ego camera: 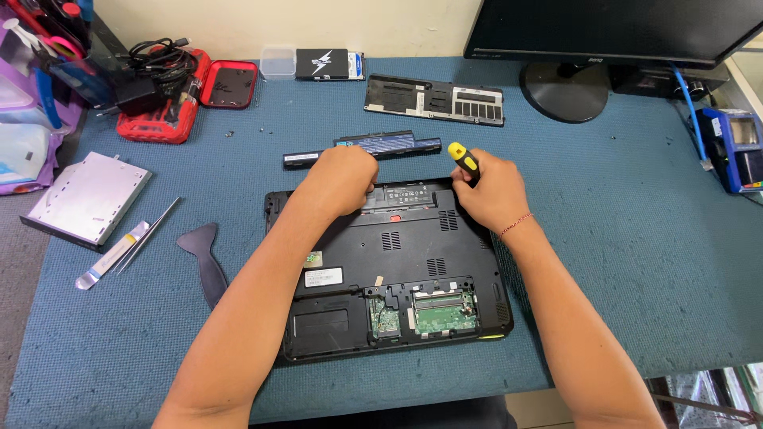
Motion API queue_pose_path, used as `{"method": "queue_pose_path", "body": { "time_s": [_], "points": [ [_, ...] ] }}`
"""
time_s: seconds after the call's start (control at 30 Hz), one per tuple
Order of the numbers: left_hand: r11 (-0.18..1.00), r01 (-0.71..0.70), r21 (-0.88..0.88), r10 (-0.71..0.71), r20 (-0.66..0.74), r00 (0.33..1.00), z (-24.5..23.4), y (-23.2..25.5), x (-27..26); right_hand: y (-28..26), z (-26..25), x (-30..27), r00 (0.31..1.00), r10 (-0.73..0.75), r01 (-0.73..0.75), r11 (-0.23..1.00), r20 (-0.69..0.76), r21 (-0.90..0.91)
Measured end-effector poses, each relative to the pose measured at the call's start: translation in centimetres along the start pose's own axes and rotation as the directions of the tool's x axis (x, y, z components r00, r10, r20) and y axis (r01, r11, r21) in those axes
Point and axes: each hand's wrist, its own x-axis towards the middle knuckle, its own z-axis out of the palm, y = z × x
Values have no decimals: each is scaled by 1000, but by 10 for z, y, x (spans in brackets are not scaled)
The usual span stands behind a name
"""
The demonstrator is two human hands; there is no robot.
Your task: The person uses a screwdriver to remove screws from the back of a laptop and detaches the battery. They then flip the laptop over, open the lid, and proceed to unscrew components inside the chassis, including the motherboard and cooling fan.
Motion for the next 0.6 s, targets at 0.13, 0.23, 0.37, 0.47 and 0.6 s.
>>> {"method": "queue_pose_path", "body": {
  "time_s": [0.13, 0.23, 0.37, 0.47, 0.6],
  "points": [
    [999, -14, -45, 15, 7, 1000, 2, -3, 1, -4, -4, -1, 1000, 7, -7, 1000, 26, 2],
    [999, -51, -2, 51, -24, 998, 7, -6, 3, -9, -5, -1, 994, -54, 52, 998, 100, 24],
    [998, -58, -15, 58, -24, 998, 0, -3, 2, -11, -7, -2, 993, -68, 66, 997, 99, 28],
    [999, -41, -28, 40, -14, 999, -6, 0, -1, -4, -4, -1, 992, -80, 74, 995, 93, 65],
    [997, -40, -59, 41, 16, 999, 0, -10, 4, 5, -15, -1, 998, -65, 65, 996, 1, -53]
  ]
}}
